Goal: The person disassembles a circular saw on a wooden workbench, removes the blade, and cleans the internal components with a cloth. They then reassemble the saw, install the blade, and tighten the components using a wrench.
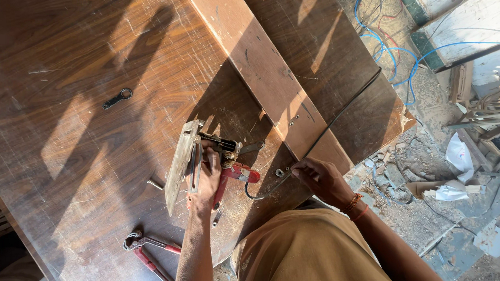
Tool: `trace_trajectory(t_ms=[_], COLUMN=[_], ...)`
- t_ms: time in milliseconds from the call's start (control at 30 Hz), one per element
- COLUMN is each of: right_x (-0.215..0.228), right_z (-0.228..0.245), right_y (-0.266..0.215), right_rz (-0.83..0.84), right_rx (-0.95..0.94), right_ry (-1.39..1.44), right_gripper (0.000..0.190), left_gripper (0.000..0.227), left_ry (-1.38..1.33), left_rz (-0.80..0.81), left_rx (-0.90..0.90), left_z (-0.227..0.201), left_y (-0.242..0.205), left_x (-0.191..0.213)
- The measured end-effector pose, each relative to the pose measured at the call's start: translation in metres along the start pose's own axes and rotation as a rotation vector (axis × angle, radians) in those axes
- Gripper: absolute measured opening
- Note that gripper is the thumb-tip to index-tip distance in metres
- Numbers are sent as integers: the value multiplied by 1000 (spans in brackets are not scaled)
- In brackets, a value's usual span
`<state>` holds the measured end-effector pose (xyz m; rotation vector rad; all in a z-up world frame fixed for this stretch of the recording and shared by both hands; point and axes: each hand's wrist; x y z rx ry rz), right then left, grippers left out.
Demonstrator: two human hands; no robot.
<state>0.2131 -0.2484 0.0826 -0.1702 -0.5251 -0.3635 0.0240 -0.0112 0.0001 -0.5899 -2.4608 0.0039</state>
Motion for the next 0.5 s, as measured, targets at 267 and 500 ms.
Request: trace_trajectory(t_ms=[267,500], right_x=[-66,-125], right_z=[5,-13], right_y=[72,105], right_rz=[280,299], right_rx=[283,286], right_ry=[-285,-311], right_gripper=[29,62], left_gripper=[9,15], left_ry=[228,130], left_rz=[-110,-117], left_rx=[-316,-144], left_z=[11,29], left_y=[-4,-11], left_x=[-10,-23])
Point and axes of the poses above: each hand's wrist, its own y-axis towards the middle knuckle, its own x-axis out of the back of the hand, z = x × y, and after that the axes turned 14 degrees about x, right-handed
